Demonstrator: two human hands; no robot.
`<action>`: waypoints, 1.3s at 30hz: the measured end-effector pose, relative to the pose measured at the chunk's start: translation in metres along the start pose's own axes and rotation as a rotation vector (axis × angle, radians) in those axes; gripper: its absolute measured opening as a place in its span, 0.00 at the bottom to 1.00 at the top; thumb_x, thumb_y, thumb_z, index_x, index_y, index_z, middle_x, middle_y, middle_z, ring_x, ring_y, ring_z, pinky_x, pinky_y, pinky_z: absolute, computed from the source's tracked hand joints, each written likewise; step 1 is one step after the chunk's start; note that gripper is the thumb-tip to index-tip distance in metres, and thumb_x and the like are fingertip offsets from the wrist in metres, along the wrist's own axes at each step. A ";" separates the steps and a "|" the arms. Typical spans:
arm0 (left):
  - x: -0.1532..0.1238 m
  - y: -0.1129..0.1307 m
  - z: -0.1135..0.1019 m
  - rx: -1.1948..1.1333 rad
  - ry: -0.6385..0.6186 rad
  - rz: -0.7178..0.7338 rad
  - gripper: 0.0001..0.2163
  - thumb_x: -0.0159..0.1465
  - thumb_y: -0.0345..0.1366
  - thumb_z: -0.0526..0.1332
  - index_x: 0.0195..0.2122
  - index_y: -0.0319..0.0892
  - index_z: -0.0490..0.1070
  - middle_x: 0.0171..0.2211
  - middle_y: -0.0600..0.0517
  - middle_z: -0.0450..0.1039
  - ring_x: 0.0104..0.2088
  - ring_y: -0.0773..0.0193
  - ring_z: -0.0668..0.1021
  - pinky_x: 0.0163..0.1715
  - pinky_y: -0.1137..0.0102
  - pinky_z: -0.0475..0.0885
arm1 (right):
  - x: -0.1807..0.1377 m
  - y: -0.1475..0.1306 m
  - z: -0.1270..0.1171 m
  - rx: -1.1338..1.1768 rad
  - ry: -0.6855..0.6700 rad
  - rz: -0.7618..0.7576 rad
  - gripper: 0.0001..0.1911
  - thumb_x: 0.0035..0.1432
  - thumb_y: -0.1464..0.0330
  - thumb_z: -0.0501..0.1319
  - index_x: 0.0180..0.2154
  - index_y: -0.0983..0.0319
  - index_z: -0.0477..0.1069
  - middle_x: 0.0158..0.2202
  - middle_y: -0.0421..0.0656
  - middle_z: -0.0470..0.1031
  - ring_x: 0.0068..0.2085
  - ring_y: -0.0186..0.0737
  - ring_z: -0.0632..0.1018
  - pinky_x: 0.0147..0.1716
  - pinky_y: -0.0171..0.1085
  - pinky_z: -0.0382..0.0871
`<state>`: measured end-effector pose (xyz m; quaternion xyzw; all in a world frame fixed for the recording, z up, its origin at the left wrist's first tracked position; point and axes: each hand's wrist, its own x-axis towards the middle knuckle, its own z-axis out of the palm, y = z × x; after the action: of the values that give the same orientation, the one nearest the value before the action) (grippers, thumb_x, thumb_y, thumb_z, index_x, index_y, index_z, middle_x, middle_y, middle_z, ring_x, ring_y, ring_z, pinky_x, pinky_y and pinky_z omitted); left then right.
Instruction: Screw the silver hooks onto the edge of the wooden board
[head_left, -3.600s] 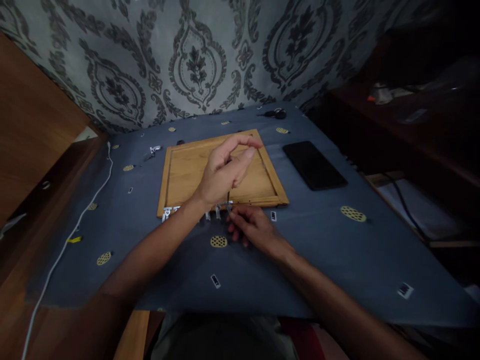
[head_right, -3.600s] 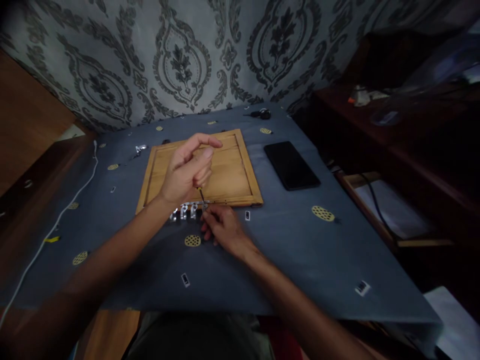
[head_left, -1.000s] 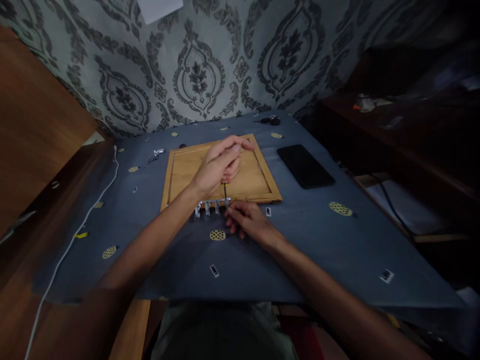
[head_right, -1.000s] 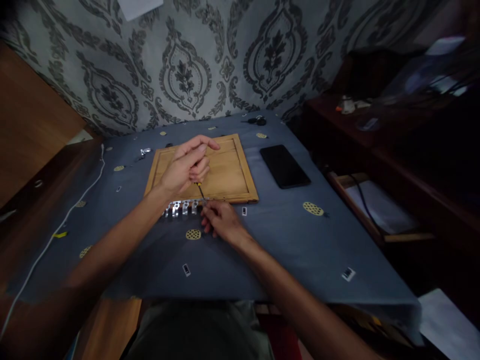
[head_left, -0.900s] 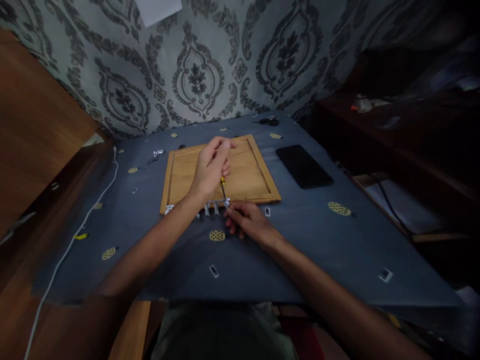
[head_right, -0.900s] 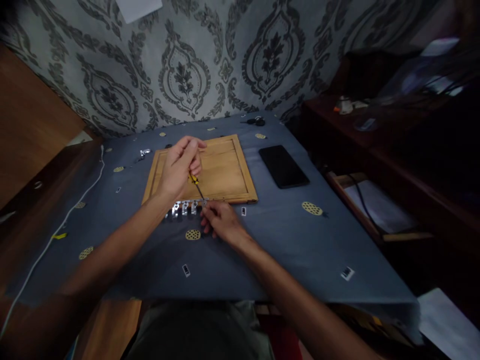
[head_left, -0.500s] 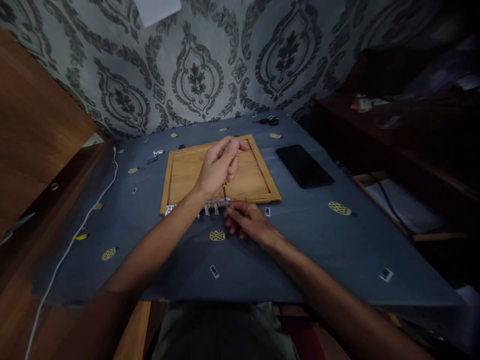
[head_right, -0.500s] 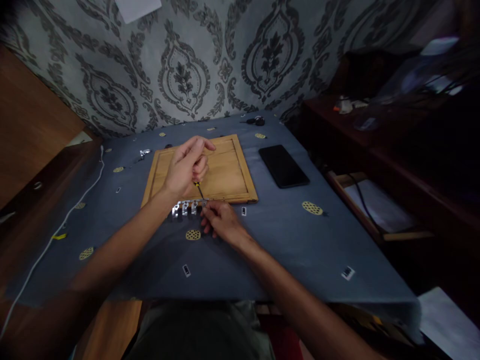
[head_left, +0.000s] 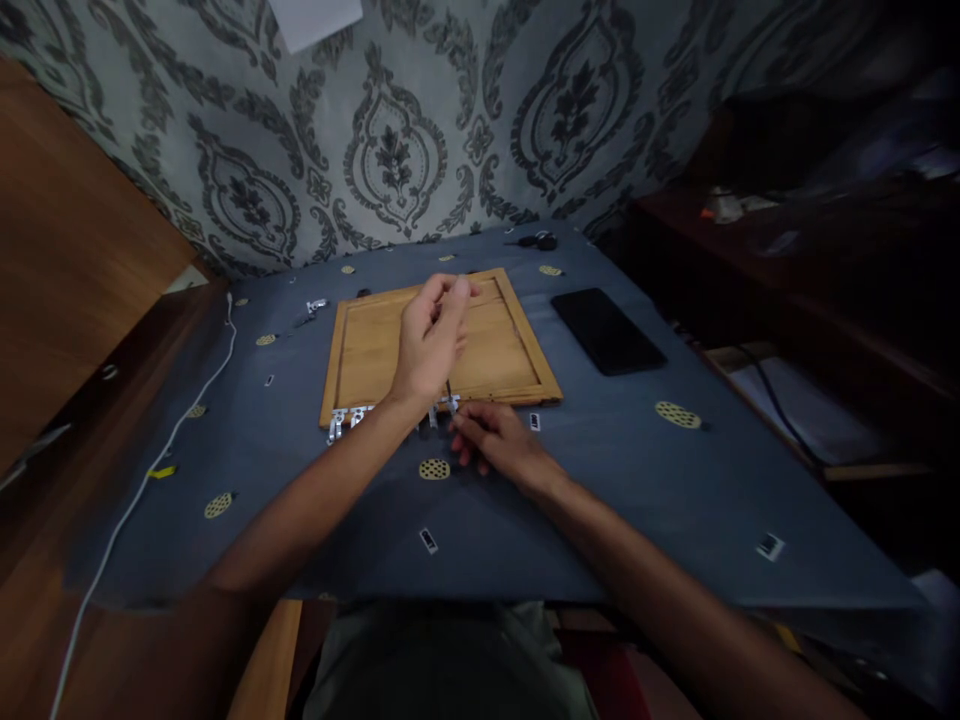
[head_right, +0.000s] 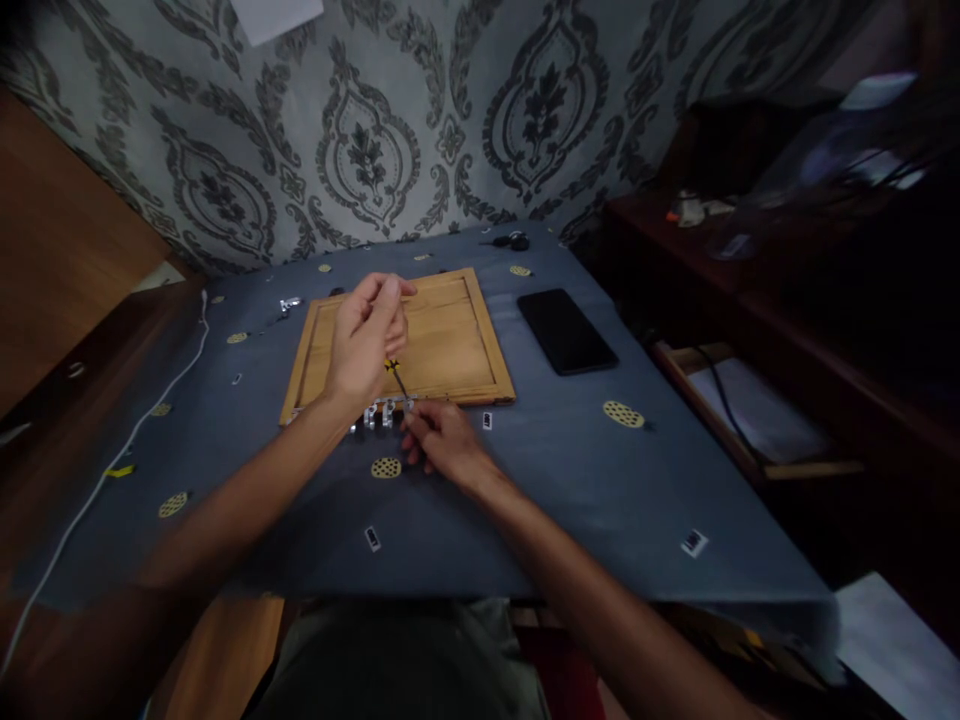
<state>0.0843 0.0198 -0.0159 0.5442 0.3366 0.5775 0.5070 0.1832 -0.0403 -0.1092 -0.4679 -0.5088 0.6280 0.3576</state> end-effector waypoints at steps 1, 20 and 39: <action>0.000 0.000 0.000 -0.014 -0.015 0.002 0.14 0.69 0.45 0.60 0.32 0.42 0.67 0.17 0.64 0.46 0.15 0.76 0.50 0.15 0.76 0.46 | 0.000 0.000 0.000 0.000 0.000 0.000 0.09 0.61 0.67 0.59 0.28 0.61 0.68 0.21 0.37 0.72 0.19 0.30 0.73 0.13 0.26 0.61; 0.001 -0.001 0.002 0.000 0.000 0.001 0.13 0.71 0.43 0.58 0.31 0.41 0.67 0.17 0.63 0.49 0.16 0.76 0.53 0.16 0.78 0.50 | 0.000 0.001 -0.001 0.001 -0.005 -0.004 0.10 0.62 0.67 0.60 0.28 0.60 0.68 0.22 0.38 0.73 0.20 0.29 0.73 0.13 0.25 0.61; 0.001 0.000 0.005 0.030 -0.028 0.000 0.08 0.70 0.33 0.58 0.32 0.40 0.69 0.18 0.61 0.51 0.17 0.76 0.55 0.17 0.77 0.50 | 0.001 0.002 -0.001 0.004 -0.008 -0.016 0.09 0.61 0.66 0.61 0.28 0.60 0.68 0.22 0.37 0.73 0.19 0.30 0.73 0.13 0.26 0.62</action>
<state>0.0893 0.0197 -0.0152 0.5597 0.3384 0.5646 0.5034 0.1837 -0.0397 -0.1111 -0.4606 -0.5127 0.6281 0.3612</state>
